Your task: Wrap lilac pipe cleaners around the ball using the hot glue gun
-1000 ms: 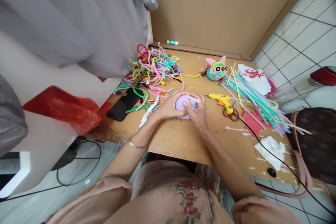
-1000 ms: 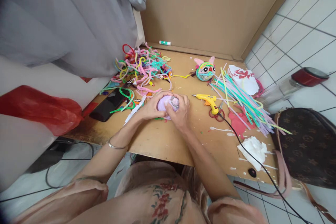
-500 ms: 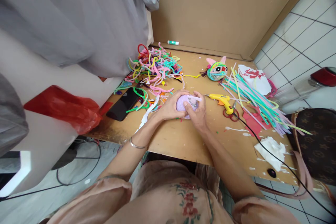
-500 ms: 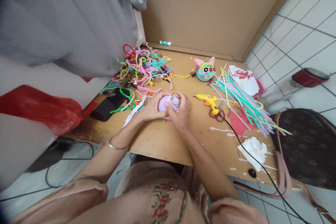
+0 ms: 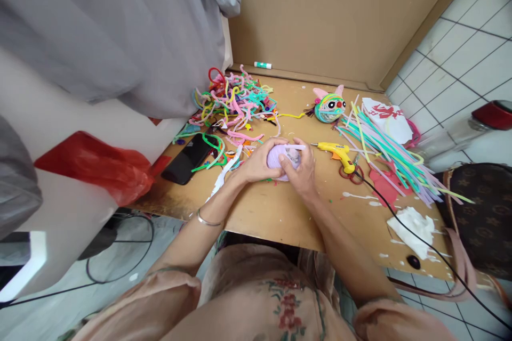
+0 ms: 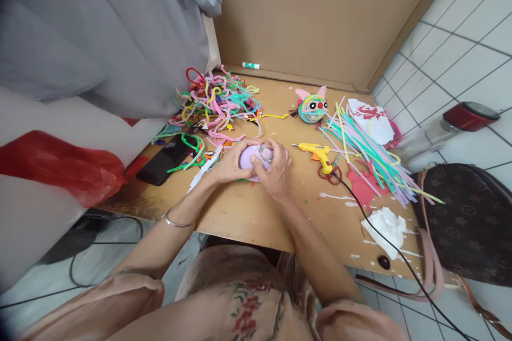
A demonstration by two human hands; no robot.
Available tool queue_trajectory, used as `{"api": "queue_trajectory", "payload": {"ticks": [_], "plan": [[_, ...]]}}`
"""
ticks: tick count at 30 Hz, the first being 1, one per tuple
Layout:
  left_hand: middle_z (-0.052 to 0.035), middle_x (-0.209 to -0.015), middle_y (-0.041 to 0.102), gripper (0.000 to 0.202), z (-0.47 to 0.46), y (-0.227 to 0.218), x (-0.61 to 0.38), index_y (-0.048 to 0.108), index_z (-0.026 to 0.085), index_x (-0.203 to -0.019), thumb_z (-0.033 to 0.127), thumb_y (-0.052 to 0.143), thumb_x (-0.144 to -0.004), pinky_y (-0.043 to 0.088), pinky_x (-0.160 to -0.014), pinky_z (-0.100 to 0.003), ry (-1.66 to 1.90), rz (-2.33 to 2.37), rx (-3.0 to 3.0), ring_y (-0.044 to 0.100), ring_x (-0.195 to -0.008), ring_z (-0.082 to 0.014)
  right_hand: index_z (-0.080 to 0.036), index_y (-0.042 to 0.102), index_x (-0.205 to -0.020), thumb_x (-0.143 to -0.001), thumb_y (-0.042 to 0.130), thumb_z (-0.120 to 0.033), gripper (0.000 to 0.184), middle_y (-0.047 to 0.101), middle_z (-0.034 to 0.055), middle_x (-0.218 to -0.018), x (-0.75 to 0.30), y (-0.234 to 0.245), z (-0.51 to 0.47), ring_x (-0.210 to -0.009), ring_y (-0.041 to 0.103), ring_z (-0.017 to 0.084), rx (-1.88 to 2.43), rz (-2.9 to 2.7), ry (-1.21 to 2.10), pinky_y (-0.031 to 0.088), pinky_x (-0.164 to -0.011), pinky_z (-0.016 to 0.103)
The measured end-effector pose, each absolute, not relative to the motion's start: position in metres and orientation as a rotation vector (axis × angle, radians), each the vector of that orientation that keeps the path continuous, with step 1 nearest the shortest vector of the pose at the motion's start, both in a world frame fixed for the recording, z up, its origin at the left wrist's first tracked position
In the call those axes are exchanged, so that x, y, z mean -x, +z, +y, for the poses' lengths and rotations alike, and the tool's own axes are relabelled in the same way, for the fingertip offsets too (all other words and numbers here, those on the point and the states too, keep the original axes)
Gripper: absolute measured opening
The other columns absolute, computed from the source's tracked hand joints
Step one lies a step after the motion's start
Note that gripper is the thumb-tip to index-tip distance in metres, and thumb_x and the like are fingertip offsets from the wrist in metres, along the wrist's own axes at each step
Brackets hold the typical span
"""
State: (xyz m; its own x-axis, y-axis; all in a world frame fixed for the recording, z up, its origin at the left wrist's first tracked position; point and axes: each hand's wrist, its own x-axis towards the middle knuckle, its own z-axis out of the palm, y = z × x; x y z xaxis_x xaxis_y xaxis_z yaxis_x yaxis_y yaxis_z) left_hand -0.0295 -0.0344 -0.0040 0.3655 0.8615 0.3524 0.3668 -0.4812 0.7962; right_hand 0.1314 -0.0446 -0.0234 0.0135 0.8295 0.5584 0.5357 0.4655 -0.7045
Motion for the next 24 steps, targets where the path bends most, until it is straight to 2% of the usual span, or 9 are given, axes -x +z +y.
{"api": "queue_trajectory", "payload": {"ticks": [6,12,24], "plan": [[-0.0110,-0.136,0.059,0.067,-0.034,-0.005,0.030,0.051,0.019,-0.126,0.025,0.066,-0.060,0.040,-0.114,-0.049,1.035,1.058,-2.000,0.056,-0.129,-0.0303,-0.023,0.051,-0.131,-0.088,0.052,-0.053,0.052,0.067,0.0125,-0.116,-0.138,-0.013,-0.047,-0.110,0.058,0.031,1.224,-1.822,0.208,0.041,-0.093,0.049],[-0.0113,-0.136,0.059,0.064,-0.034,-0.003,0.031,0.050,0.018,-0.125,0.027,0.064,-0.062,0.043,-0.112,-0.046,1.046,1.034,-2.015,0.057,-0.126,-0.0293,-0.021,0.048,-0.133,-0.091,0.048,-0.052,0.052,0.066,0.0139,-0.122,-0.135,-0.017,-0.047,-0.113,0.059,0.030,1.181,-1.819,0.255,0.042,-0.093,0.048],[-0.0110,-0.132,0.060,0.064,-0.034,0.000,0.030,0.051,0.017,-0.122,0.027,0.064,-0.059,0.045,-0.110,-0.046,1.013,1.039,-1.973,0.058,-0.123,-0.0300,-0.022,0.048,-0.131,-0.087,0.054,-0.052,0.054,0.065,0.0131,-0.118,-0.134,-0.021,-0.046,-0.112,0.060,0.030,1.187,-1.718,0.346,0.044,-0.098,0.052]]}}
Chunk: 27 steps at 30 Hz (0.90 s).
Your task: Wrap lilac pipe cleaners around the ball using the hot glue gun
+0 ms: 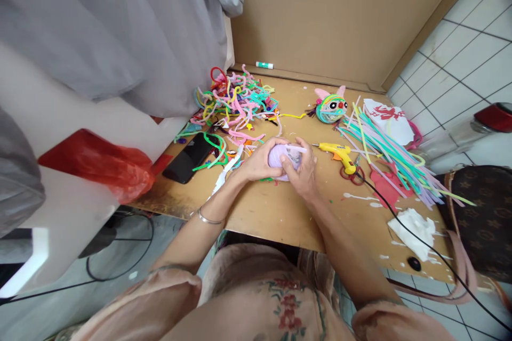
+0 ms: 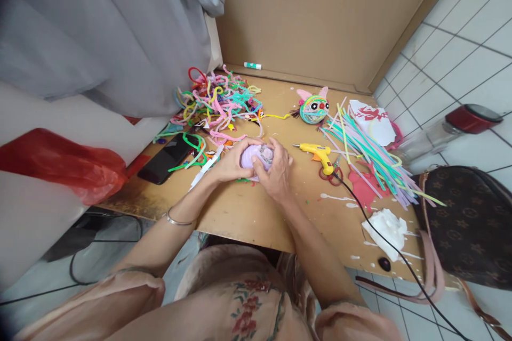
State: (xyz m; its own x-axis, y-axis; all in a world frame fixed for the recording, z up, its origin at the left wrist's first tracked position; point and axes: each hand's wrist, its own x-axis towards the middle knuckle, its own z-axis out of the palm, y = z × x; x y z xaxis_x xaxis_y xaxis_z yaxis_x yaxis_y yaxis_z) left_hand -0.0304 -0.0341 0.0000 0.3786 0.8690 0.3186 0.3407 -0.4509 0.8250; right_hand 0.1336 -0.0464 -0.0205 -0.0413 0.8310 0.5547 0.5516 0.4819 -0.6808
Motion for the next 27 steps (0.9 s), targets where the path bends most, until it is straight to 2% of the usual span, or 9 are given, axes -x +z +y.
{"api": "queue_trajectory", "payload": {"ticks": [9,15,23,27], "plan": [[-0.0104,-0.130,0.060,0.062,-0.032,-0.003,0.030,0.051,0.019,-0.121,0.027,0.065,-0.061,0.044,-0.108,-0.047,1.026,1.022,-2.019,0.058,-0.122,-0.0289,-0.022,0.051,-0.128,-0.090,0.050,-0.049,0.046,0.064,0.0125,-0.120,-0.134,-0.021,-0.048,-0.112,0.059,0.028,1.154,-1.742,0.339,0.044,-0.098,0.050],[-0.0114,-0.133,0.058,0.070,-0.032,-0.003,0.030,0.050,0.022,-0.121,0.038,0.080,-0.060,0.043,-0.109,-0.047,1.037,0.956,-1.987,0.057,-0.124,-0.0298,-0.023,0.052,-0.127,-0.090,0.050,-0.049,0.045,0.062,0.0124,-0.119,-0.135,-0.023,-0.047,-0.112,0.059,0.028,1.128,-1.727,0.407,0.045,-0.098,0.050],[-0.0074,-0.122,0.062,0.065,-0.035,-0.001,0.024,0.051,0.020,-0.119,0.023,0.072,-0.058,0.048,-0.102,-0.043,1.040,1.051,-1.974,0.061,-0.112,-0.0263,-0.027,0.054,-0.130,-0.089,0.054,-0.047,0.046,0.058,0.0103,-0.124,-0.135,-0.012,-0.052,-0.117,0.054,0.028,1.069,-1.742,0.288,0.042,-0.102,0.052],[-0.0082,-0.122,0.062,0.062,-0.037,0.002,0.022,0.053,0.019,-0.118,0.026,0.073,-0.060,0.049,-0.100,-0.043,1.020,1.069,-1.993,0.061,-0.111,-0.0267,-0.029,0.065,-0.117,-0.091,0.053,-0.042,0.031,0.057,0.0079,-0.115,-0.140,-0.005,-0.053,-0.112,0.056,0.026,0.983,-1.757,0.205,0.045,-0.098,0.049]]}}
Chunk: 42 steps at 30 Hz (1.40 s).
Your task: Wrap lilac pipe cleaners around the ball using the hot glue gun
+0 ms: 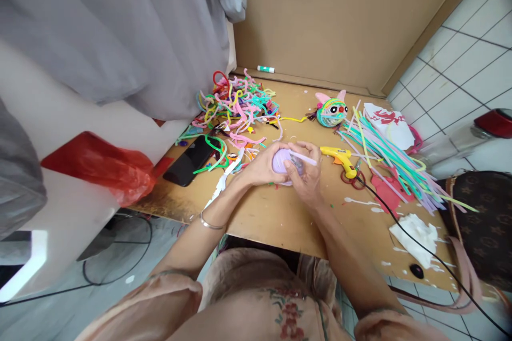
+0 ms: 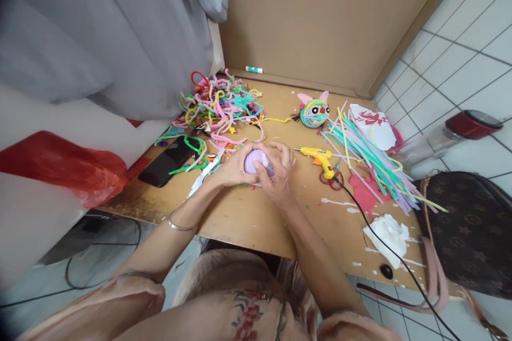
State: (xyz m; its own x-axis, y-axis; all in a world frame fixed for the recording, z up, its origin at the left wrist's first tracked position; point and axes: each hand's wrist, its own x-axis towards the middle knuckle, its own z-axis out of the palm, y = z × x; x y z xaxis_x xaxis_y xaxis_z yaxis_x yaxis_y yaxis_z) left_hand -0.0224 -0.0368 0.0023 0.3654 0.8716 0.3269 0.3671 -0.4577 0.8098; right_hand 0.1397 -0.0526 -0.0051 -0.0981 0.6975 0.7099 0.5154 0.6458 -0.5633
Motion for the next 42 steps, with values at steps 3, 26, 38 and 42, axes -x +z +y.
{"api": "queue_trajectory", "payload": {"ticks": [3,26,38,42], "plan": [[-0.0104,-0.125,0.061,0.062,-0.037,0.005,0.022,0.054,0.017,-0.118,0.030,0.075,-0.061,0.047,-0.103,-0.045,1.008,1.051,-2.001,0.060,-0.115,-0.0279,-0.026,0.070,-0.098,-0.094,0.050,-0.038,0.023,0.058,0.0057,-0.098,-0.143,-0.002,-0.052,-0.097,0.059,0.023,0.987,-1.700,0.210,0.049,-0.089,0.045],[-0.0102,-0.133,0.059,0.065,-0.032,0.009,0.033,0.055,0.020,-0.120,0.033,0.076,-0.060,0.042,-0.111,-0.047,0.916,1.006,-1.991,0.056,-0.126,-0.0299,-0.024,0.058,-0.080,-0.083,0.053,-0.026,0.006,0.058,0.0007,-0.076,-0.134,-0.007,-0.061,-0.076,0.057,0.020,0.972,-1.532,0.274,0.046,-0.069,0.036],[-0.0134,-0.143,0.051,0.067,-0.037,0.015,0.038,0.052,0.019,-0.123,0.031,0.075,-0.061,0.035,-0.117,-0.047,0.874,0.968,-1.938,0.048,-0.136,-0.0315,-0.023,0.059,-0.081,-0.084,0.053,-0.026,0.007,0.057,0.0011,-0.077,-0.130,-0.007,-0.066,-0.078,0.057,0.019,0.982,-1.583,0.252,0.046,-0.074,0.036],[-0.0117,-0.139,0.054,0.069,-0.036,0.014,0.042,0.052,0.018,-0.125,0.032,0.074,-0.061,0.039,-0.113,-0.046,0.841,0.995,-1.929,0.053,-0.130,-0.0315,-0.022,0.060,-0.097,-0.081,0.052,-0.027,0.018,0.059,0.0042,-0.088,-0.129,-0.007,-0.065,-0.086,0.059,0.021,0.966,-1.674,0.226,0.047,-0.080,0.039]]}}
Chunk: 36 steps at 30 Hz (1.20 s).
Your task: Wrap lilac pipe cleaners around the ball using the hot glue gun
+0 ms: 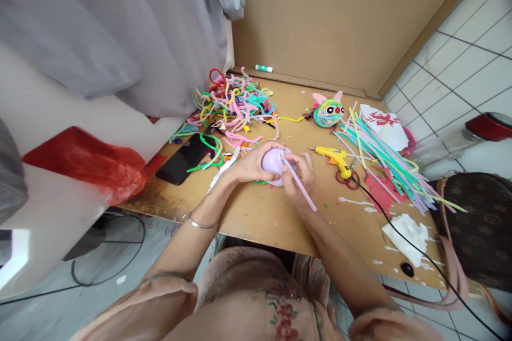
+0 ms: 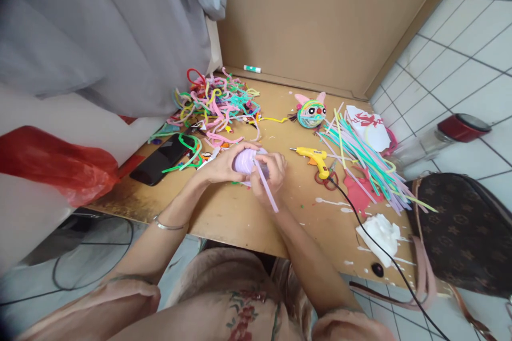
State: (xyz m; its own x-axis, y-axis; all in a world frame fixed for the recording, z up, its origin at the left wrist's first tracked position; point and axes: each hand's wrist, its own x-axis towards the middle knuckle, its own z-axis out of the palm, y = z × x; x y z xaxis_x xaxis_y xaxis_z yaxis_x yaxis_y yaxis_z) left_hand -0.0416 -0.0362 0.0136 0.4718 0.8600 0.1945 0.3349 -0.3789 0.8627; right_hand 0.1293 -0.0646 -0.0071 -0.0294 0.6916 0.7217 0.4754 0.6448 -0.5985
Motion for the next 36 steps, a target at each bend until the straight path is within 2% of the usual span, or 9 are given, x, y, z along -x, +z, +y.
{"api": "queue_trajectory", "payload": {"ticks": [4,9,11,14,19,22,30,33,36], "plan": [[-0.0105,-0.140,0.055,0.070,-0.034,0.009,0.046,0.051,0.018,-0.128,0.037,0.072,-0.064,0.040,-0.112,-0.045,0.842,1.032,-1.953,0.053,-0.128,-0.0311,-0.021,0.057,-0.112,-0.073,0.047,-0.021,0.040,0.060,0.0084,-0.104,-0.134,-0.009,-0.064,-0.100,0.057,0.025,0.888,-1.833,0.074,0.045,-0.088,0.042],[-0.0126,-0.146,0.048,0.073,-0.034,0.009,0.048,0.049,0.017,-0.129,0.041,0.071,-0.065,0.035,-0.117,-0.047,0.842,1.042,-1.934,0.047,-0.135,-0.0333,-0.020,0.060,-0.111,-0.081,0.044,-0.018,0.034,0.062,0.0098,-0.105,-0.182,-0.011,-0.066,-0.106,0.056,0.026,1.243,-1.798,-0.181,0.042,-0.095,0.044],[-0.0122,-0.146,0.048,0.073,-0.034,0.010,0.047,0.048,0.018,-0.130,0.040,0.070,-0.065,0.035,-0.117,-0.048,0.807,1.045,-1.960,0.047,-0.135,-0.0334,-0.015,0.061,-0.112,-0.088,0.041,-0.025,0.033,0.063,0.0143,-0.109,-0.208,-0.005,-0.061,-0.109,0.056,0.029,1.531,-1.771,-0.247,0.042,-0.095,0.045],[-0.0110,-0.144,0.050,0.073,-0.034,0.010,0.045,0.049,0.018,-0.130,0.038,0.070,-0.063,0.036,-0.116,-0.047,0.789,1.051,-1.970,0.048,-0.134,-0.0329,-0.007,0.062,-0.117,-0.094,0.042,-0.043,0.047,0.064,0.0219,-0.116,-0.235,0.008,-0.047,-0.110,0.058,0.035,2.046,-1.773,-0.260,0.044,-0.093,0.047],[-0.0098,-0.130,0.056,0.074,-0.036,0.008,0.042,0.051,0.016,-0.129,0.038,0.069,-0.061,0.045,-0.106,-0.044,0.846,1.114,-1.858,0.056,-0.118,-0.0299,-0.001,0.065,-0.115,-0.091,0.050,-0.056,0.063,0.065,0.0275,-0.119,-0.236,0.015,-0.014,-0.114,0.063,0.037,2.441,-1.775,-0.076,0.048,-0.094,0.043],[-0.0093,-0.125,0.058,0.075,-0.037,0.009,0.041,0.051,0.015,-0.129,0.035,0.069,-0.059,0.046,-0.103,-0.043,0.895,1.106,-1.784,0.055,-0.117,-0.0296,0.000,0.064,-0.118,-0.085,0.060,-0.050,0.060,0.066,0.0276,-0.121,-0.231,0.006,-0.002,-0.115,0.064,0.037,2.469,-1.649,-0.032,0.050,-0.092,0.042],[-0.0072,-0.115,0.061,0.075,-0.022,0.007,0.030,0.052,0.014,-0.127,0.036,0.071,-0.057,0.051,-0.091,-0.035,0.912,0.960,-1.650,0.058,-0.101,-0.0234,-0.006,0.064,-0.117,-0.083,0.057,-0.046,0.054,0.071,0.0238,-0.112,-0.247,0.003,-0.003,-0.104,0.068,0.036,2.352,-1.442,-0.067,0.052,-0.082,0.041],[-0.0070,-0.118,0.062,0.073,-0.013,0.007,0.024,0.054,0.016,-0.126,0.036,0.071,-0.058,0.050,-0.091,-0.033,0.931,0.864,-1.652,0.058,-0.105,-0.0242,-0.006,0.061,-0.119,-0.083,0.054,-0.044,0.053,0.072,0.0219,-0.110,-0.245,0.012,0.002,-0.103,0.068,0.034,2.185,-1.330,-0.122,0.051,-0.086,0.042],[-0.0078,-0.123,0.061,0.072,-0.008,0.007,0.019,0.056,0.015,-0.125,0.035,0.069,-0.057,0.048,-0.095,-0.034,0.934,0.864,-1.641,0.056,-0.111,-0.0265,-0.011,0.062,-0.110,-0.077,0.060,-0.044,0.046,0.072,0.0171,-0.104,-0.231,0.021,0.007,-0.096,0.068,0.031,1.895,-1.171,-0.110,0.051,-0.084,0.040]]}}
